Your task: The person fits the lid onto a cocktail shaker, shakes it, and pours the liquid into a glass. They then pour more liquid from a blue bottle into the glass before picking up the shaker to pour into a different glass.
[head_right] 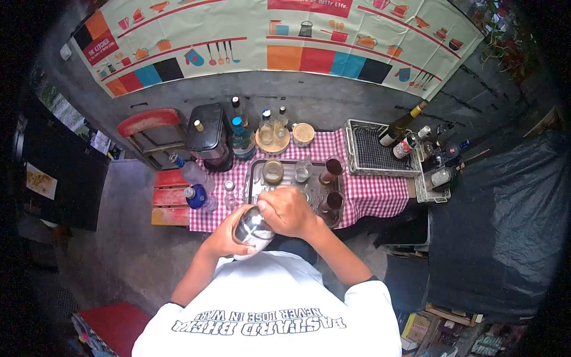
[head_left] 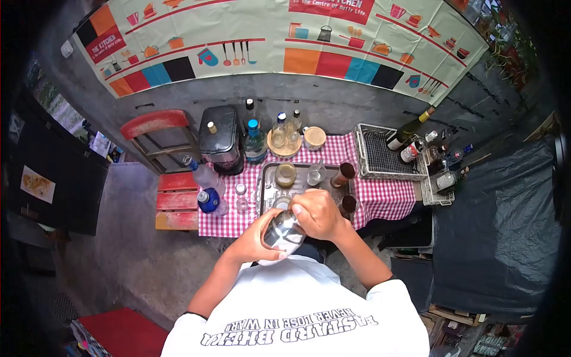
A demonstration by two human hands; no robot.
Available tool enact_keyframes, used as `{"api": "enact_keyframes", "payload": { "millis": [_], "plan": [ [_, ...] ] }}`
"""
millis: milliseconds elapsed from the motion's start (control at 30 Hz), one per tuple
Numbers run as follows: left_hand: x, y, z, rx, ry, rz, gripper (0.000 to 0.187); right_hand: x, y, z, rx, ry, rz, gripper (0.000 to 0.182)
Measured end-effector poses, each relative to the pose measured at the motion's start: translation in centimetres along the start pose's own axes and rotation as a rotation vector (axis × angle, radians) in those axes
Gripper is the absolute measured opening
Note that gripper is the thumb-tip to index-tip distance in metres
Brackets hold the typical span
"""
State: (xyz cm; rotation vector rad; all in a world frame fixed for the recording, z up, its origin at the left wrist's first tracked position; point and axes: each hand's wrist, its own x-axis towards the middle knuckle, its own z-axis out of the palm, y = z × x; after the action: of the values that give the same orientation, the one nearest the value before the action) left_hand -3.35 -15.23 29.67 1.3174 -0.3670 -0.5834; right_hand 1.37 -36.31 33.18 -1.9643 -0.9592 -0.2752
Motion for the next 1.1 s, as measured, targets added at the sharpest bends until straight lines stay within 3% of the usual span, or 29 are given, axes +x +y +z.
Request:
{"api": "enact_keyframes", "payload": {
  "millis": [133,233,267,300,400,500,567,633,700,733,900,1100],
  "plan": [
    [3.0,-1.4,0.2,-0.076,-0.036,0.032,0.096,-0.7,1.4,-1.3,-0.040,0.054,0.074,0.034],
    [6.4,-1.2,3.0,0.183,0.137,0.062,0.096,-2.0,4.1,-2.9,0.151,0.237,0.297,0.035],
    [7.5,-0.9,4.3,0.312,0.215,0.132,0.096,-3.3,4.9,-4.0,0.270,0.184,0.465,0.045],
    [8.5,-1.2,5.4,0.451,0.297,0.185,0.094,-4.3,5.6,-4.3,0.501,0.247,0.490,0.056],
    [10.5,-1.4,9.0,0.567,0.348,0.155,0.089,-8.2,6.3,-4.6,0.714,0.307,0.430,0.082],
    [12.7,-2.4,12.5,0.574,0.316,0.129,0.088,-11.4,7.3,-5.8,0.844,0.435,0.479,0.075],
    [14.3,-3.7,14.7,0.838,0.446,0.349,0.082,-12.8,7.4,-7.5,0.842,0.502,0.494,0.071],
    [15.6,-3.7,16.4,0.843,0.464,0.346,0.082,-13.6,7.3,-9.0,0.847,0.560,0.501,0.066],
    [16.5,-3.1,18.0,0.608,0.379,-0.011,0.082,-14.5,7.4,-10.2,0.746,0.617,0.493,0.057],
    [17.0,-3.4,18.7,0.611,0.384,-0.010,0.082,-15.0,7.8,-10.7,0.666,0.633,0.444,0.053],
    [18.5,-4.8,21.1,0.518,0.230,0.122,0.083,-17.1,7.6,-14.9,0.775,0.555,0.348,0.057],
    [19.5,-5.2,23.0,0.580,0.261,0.061,0.087,-18.3,8.5,-17.4,0.790,0.415,0.361,0.058]
  ]
}}
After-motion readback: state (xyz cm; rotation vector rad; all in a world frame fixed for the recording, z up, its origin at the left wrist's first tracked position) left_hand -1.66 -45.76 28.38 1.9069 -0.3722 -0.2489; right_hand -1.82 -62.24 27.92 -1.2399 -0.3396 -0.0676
